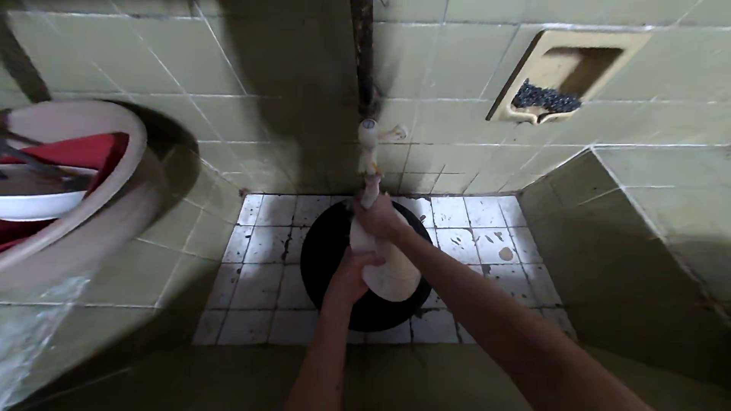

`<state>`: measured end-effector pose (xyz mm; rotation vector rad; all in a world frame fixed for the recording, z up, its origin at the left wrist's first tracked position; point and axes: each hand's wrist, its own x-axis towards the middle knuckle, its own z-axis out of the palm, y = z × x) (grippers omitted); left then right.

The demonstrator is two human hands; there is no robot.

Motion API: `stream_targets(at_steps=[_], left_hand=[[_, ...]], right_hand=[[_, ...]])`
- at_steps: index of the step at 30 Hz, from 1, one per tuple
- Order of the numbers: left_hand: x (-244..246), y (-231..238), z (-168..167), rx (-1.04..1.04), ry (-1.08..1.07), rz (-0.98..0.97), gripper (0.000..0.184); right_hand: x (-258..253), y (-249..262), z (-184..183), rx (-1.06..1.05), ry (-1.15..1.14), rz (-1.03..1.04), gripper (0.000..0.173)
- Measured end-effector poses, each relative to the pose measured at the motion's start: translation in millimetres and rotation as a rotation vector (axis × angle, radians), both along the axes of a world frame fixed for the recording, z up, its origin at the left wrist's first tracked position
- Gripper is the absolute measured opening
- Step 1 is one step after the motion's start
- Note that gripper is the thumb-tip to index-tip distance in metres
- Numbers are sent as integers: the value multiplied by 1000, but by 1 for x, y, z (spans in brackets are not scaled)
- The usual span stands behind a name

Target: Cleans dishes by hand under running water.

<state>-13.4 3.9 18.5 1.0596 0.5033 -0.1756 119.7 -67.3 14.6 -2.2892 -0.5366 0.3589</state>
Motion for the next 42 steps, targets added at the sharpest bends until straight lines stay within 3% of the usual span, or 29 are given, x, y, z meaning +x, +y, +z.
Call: stream_targets(at_steps=[2, 6, 8, 11, 14, 16, 20, 23, 26, 30, 35, 40, 42], left_hand=[[-1, 7, -3, -49, -6, -21, 35], [2, 3, -5, -99, 23, 156, 24], [2, 1, -3, -81, 1, 162, 31], [3, -2, 1, -47, -27, 202, 43], [1, 4, -4, -83, -66, 254, 34], [7, 6, -14, -111, -103, 216, 32], [7, 13, -23, -82, -123, 287, 51], [10, 21, -24, 23, -97, 383, 54], [17, 20, -30, -88, -144, 349, 55], [19, 11, -24, -71, -127, 320, 54], [18, 13, -29, 8, -43, 361, 56], [15, 8, -24, 8, -81, 270, 56], [17, 14, -23, 0, -92, 314, 53]], right_hand=[[-15, 0, -8, 59, -155, 93, 34], [-40, -2, -25, 94, -390, 196, 30], [-34, -5, -23, 145, -346, 175, 31], [-3, -17, -9, 50, -65, -23, 40], [2, -15, -21, 34, 9, -164, 46], [-22, -7, -26, 90, -45, -86, 46], [-93, 8, -30, 65, -263, 139, 51], [-121, -17, -43, 68, -270, 131, 53], [-96, -48, -52, 44, -203, 31, 50], [-51, -39, -43, 7, -122, -49, 51], [-112, -42, -49, 81, -150, 120, 52], [-73, -33, -38, 63, -234, 121, 48], [-82, -25, -33, 113, -233, 136, 46]])
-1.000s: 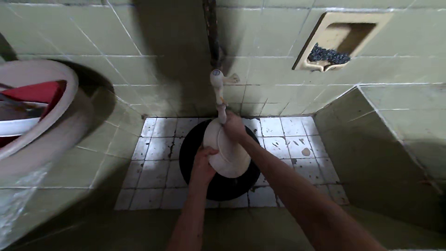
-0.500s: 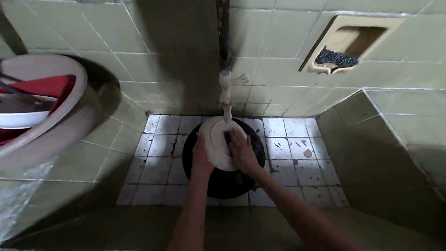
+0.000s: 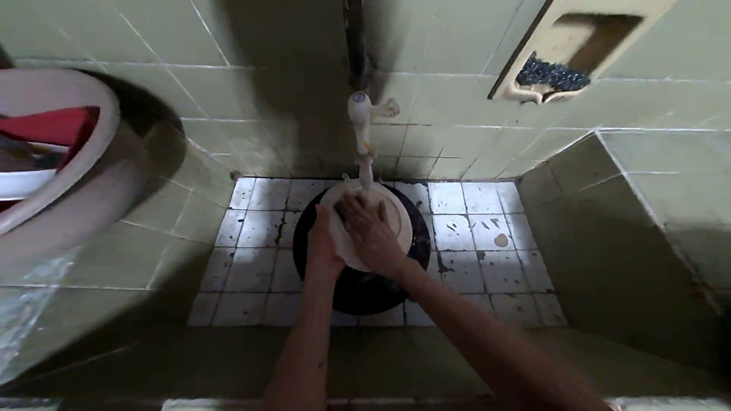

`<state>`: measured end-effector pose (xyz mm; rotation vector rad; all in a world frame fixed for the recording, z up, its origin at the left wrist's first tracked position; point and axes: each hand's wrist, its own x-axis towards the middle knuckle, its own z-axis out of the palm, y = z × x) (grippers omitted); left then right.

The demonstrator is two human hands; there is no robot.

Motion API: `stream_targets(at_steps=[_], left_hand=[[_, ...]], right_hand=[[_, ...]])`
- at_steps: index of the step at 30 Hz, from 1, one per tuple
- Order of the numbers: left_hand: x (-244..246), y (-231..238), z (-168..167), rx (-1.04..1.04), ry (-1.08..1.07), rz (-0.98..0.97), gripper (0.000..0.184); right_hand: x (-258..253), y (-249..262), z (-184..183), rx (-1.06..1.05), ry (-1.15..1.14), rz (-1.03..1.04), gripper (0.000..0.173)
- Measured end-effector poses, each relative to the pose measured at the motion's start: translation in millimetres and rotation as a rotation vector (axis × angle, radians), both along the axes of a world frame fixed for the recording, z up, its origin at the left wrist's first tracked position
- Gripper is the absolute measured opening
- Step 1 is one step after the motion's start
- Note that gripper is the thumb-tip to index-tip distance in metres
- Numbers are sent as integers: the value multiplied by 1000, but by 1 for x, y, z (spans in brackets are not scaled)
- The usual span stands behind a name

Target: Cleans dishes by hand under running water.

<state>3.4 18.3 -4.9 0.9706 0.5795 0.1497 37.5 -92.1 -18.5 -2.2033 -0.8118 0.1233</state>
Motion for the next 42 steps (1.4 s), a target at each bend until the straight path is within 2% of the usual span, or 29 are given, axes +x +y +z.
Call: stream_targets(at_steps=[2, 5, 8, 11, 12, 16, 19, 22, 25, 27, 30, 32, 33, 35, 38, 40, 42], left_hand=[[0, 5, -1, -29, -3, 8, 52], [-1, -1, 1, 12, 11, -35, 50], [0, -8, 13, 72, 30, 27, 47], [-2, -8, 14, 122, -6, 58, 45], [-1, -8, 15, 117, -13, 47, 44], [-1, -16, 21, 74, -19, -54, 41], [-4, -17, 21, 83, 7, -103, 45], [-8, -12, 22, 80, 32, -89, 50], [-10, -8, 20, 103, 15, -106, 46], [-6, -11, 17, 34, 6, -65, 43], [-3, -13, 15, -60, -23, -23, 43], [-2, -14, 17, -178, -76, 23, 34], [-1, -12, 16, -240, -104, 62, 30], [1, -8, 12, -280, -121, 121, 42], [1, 1, 15, -217, 20, 217, 47], [0, -1, 19, -202, 56, 216, 47], [0, -3, 17, -214, -10, 144, 47]], right_hand=[[-11, -1, -1, 33, 20, 31, 46], [8, -11, -5, -9, 23, -6, 47], [41, -18, -19, -11, 129, -202, 50], [37, -20, -25, 134, 461, -475, 49], [36, -22, -22, 159, 513, -505, 51], [54, -33, -16, 143, 297, -377, 50], [61, -20, 1, 303, 198, -229, 43], [37, -5, 4, 486, 80, -128, 27], [6, 2, -1, 550, 33, -18, 30], [5, 4, -7, 585, 32, -21, 31], [31, 13, 2, 527, 132, -145, 29], [42, 20, 9, 414, 130, -155, 31], [37, 23, 9, 369, 94, -127, 32], [10, 22, 6, 265, -5, -58, 34], [-40, 5, -5, 148, -151, 14, 42], [-46, -4, -7, 118, -210, 23, 43], [-28, -3, -3, 126, -223, 29, 42]])
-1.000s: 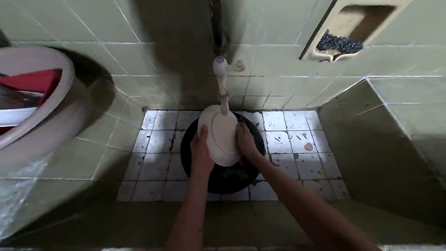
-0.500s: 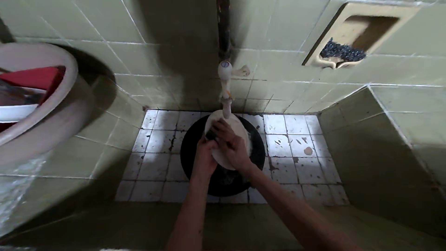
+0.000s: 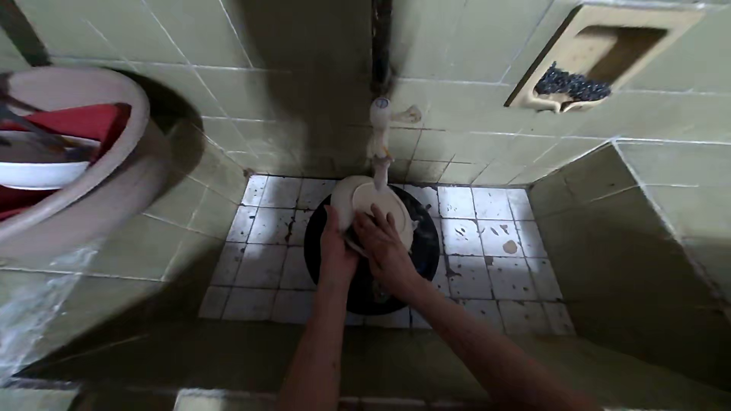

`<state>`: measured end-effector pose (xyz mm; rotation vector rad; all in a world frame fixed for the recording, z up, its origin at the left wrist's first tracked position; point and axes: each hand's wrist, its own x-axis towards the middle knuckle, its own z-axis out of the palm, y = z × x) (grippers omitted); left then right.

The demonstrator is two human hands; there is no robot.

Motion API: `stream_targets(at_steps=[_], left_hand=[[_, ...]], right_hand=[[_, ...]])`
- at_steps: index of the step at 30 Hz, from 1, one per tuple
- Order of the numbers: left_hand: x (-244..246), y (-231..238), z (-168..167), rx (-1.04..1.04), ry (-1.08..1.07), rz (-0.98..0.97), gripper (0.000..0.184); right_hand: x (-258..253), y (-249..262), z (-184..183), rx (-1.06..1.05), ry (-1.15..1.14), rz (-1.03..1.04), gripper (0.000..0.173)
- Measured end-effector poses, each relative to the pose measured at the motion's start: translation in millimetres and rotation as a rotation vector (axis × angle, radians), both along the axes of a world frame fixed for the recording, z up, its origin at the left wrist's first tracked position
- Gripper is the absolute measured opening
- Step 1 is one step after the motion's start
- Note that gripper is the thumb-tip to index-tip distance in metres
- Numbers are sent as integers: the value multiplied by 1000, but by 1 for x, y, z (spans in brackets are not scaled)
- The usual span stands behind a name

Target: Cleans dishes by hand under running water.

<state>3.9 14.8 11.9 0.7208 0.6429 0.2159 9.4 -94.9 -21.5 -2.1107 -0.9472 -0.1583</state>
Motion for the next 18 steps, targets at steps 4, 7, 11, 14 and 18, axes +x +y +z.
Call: stream_targets(at_steps=[4, 7, 11, 14, 18], left_hand=[[-1, -5, -3, -10, -88, -46, 47], [-4, 0, 1, 82, 41, -7, 49], [-3, 1, -2, 109, -2, -41, 51], [-2, -2, -8, 22, -117, -87, 48], [2, 1, -9, 21, -25, -11, 47]], right_hand=[[21, 17, 3, 32, 95, -42, 39], [-11, 5, 7, -28, 109, -32, 41], [-7, 0, -5, -5, 36, -48, 42], [29, 24, 1, 24, 81, -88, 33], [10, 17, 4, -33, 122, -68, 37]])
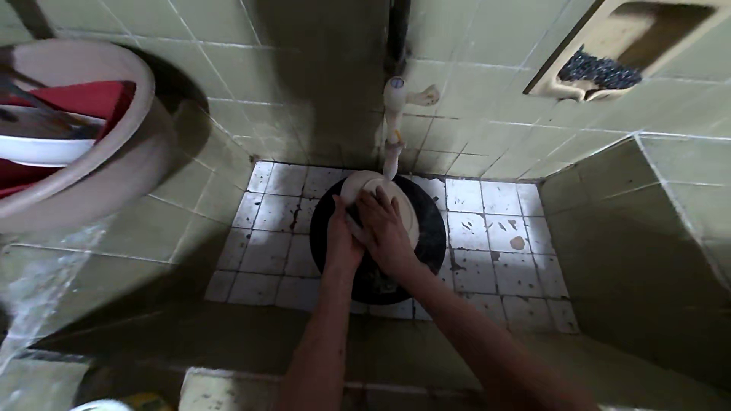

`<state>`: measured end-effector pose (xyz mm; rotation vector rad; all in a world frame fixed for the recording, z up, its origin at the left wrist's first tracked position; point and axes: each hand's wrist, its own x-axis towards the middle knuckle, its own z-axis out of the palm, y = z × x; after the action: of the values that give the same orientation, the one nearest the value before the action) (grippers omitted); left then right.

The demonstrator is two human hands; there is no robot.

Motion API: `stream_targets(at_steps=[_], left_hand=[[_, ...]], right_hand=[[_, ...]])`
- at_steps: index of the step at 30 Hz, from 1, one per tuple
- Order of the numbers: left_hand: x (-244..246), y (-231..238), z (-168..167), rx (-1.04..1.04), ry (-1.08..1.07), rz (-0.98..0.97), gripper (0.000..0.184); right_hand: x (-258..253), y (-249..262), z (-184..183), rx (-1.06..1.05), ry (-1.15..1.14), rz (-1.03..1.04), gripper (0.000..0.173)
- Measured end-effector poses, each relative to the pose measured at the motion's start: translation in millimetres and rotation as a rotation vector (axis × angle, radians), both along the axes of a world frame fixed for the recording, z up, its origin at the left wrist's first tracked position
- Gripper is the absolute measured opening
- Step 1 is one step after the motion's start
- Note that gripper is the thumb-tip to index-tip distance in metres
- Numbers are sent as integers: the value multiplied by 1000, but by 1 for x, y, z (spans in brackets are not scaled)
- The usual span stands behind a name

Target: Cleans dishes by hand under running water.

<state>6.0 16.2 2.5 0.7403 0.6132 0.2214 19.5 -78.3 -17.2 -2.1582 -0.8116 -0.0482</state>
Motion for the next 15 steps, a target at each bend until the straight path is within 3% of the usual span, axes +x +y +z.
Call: stream_targets(at_steps=[3, 5, 9, 15], left_hand=[[-2, -2, 6, 113, 99, -14, 50], [-5, -3, 5, 154, 57, -66, 52], [3, -8, -3, 38, -73, -77, 49], [6, -10, -6, 150, 25, -81, 52]], right_hand=[[-25, -19, -7, -23, -50, 17, 42], [-10, -13, -11, 41, -31, 2, 39], [36, 12, 6, 156, 144, -77, 33], [13, 0, -6, 319, 169, -103, 39]])
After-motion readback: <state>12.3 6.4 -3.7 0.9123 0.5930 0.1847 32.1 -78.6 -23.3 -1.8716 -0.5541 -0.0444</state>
